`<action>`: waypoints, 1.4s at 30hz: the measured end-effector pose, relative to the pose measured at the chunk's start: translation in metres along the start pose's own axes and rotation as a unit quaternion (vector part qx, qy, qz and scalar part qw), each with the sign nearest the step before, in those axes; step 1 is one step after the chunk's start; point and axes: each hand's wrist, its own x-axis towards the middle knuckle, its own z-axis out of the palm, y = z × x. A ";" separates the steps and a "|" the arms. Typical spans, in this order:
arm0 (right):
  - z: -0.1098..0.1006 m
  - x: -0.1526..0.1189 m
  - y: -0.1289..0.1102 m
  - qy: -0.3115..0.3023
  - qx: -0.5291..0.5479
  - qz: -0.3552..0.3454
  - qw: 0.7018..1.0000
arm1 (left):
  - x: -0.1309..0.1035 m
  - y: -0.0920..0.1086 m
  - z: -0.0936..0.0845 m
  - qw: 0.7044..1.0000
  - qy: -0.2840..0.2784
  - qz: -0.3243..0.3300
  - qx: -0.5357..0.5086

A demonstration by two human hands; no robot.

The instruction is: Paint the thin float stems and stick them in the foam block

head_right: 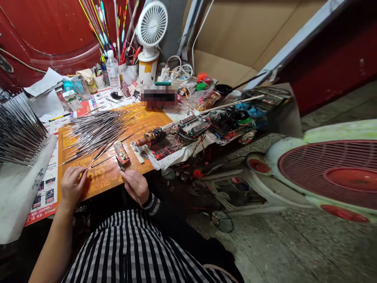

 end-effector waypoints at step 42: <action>-0.006 -0.003 -0.002 0.006 0.010 -0.010 1.000 | -0.001 0.007 0.000 0.999 0.000 0.028 0.046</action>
